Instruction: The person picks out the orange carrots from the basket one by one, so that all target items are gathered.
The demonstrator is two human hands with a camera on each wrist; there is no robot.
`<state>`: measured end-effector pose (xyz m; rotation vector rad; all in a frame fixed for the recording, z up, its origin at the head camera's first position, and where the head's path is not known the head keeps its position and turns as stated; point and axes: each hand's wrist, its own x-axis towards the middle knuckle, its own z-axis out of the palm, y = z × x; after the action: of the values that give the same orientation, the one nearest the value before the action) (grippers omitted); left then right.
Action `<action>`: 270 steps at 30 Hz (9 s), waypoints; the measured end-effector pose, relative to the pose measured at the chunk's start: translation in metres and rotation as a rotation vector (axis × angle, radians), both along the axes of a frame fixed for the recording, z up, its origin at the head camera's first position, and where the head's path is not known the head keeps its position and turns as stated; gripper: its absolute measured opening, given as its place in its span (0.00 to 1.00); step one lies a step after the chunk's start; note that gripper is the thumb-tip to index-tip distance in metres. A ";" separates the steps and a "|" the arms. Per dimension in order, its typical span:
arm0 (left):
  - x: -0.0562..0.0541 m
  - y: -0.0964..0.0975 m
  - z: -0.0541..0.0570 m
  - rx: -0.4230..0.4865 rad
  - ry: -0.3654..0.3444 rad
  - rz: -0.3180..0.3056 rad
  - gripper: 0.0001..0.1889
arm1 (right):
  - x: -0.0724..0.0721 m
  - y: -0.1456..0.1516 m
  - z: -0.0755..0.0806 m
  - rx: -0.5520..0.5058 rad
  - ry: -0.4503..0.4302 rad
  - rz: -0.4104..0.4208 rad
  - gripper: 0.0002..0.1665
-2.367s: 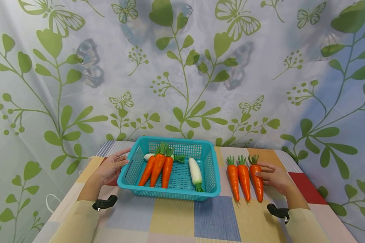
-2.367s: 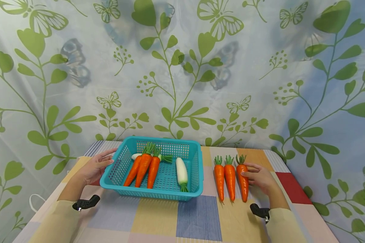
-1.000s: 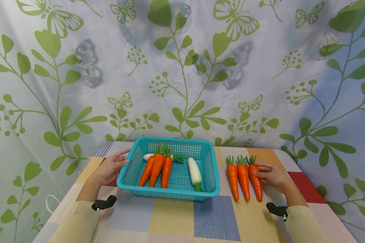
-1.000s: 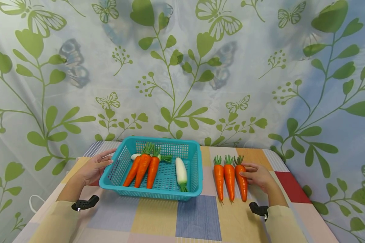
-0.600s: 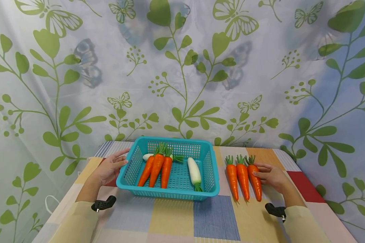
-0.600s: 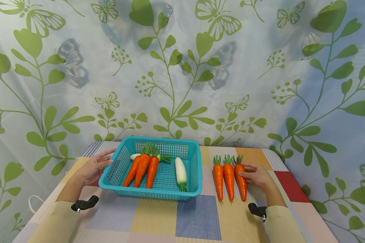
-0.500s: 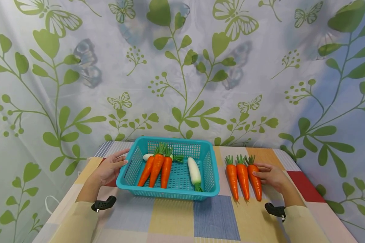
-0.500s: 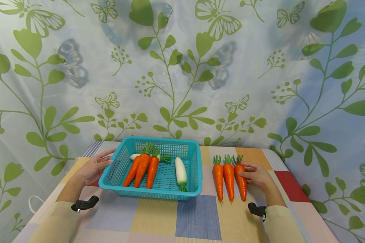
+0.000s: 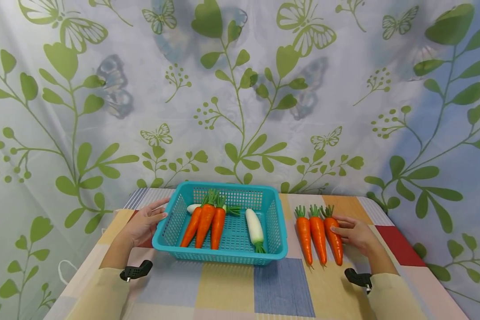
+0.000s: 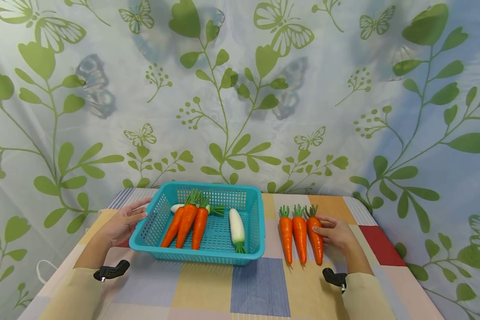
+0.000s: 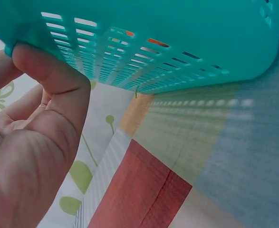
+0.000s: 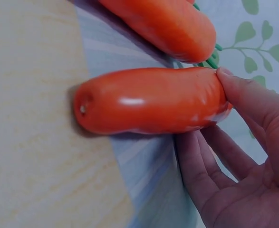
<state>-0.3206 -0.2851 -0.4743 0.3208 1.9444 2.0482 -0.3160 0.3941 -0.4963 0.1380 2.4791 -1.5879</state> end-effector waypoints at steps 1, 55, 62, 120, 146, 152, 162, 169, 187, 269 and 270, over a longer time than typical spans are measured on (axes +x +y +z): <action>0.000 0.000 0.000 0.000 0.001 0.002 0.36 | 0.000 -0.001 0.000 -0.001 0.001 -0.003 0.46; 0.002 0.001 0.002 -0.040 0.001 0.045 0.38 | 0.014 -0.025 0.021 0.343 0.189 -0.042 0.42; 0.003 0.001 0.003 -0.024 0.004 0.038 0.37 | 0.017 -0.044 0.037 0.348 0.256 -0.045 0.39; 0.002 0.000 0.003 -0.041 0.003 0.061 0.35 | 0.017 -0.214 0.107 0.041 0.377 0.327 0.25; 0.002 0.000 0.003 -0.061 0.008 0.065 0.34 | 0.000 -0.287 0.124 -0.077 0.172 0.456 0.24; 0.002 0.000 0.002 -0.049 0.006 0.056 0.34 | -0.008 -0.298 0.121 -0.112 0.144 0.445 0.24; 0.004 0.001 0.004 -0.046 -0.002 0.057 0.34 | -0.018 -0.315 0.116 -0.122 0.135 0.443 0.28; 0.004 0.001 0.005 -0.047 -0.006 0.058 0.34 | -0.027 -0.324 0.110 -0.154 0.102 0.414 0.29; 0.004 0.001 0.005 -0.046 -0.006 0.053 0.33 | -0.039 -0.349 0.100 -0.090 -0.020 0.489 0.33; 0.004 0.001 0.004 -0.026 -0.001 0.024 0.33 | -0.047 -0.357 0.093 -0.067 0.146 0.392 0.22; 0.003 0.001 0.003 -0.024 -0.003 0.024 0.33 | -0.046 -0.355 0.094 -0.077 0.150 0.390 0.23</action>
<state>-0.3171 -0.2842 -0.4710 0.2905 1.9794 2.0370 -0.3624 0.0389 -0.4027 -0.4633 2.3539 -1.5644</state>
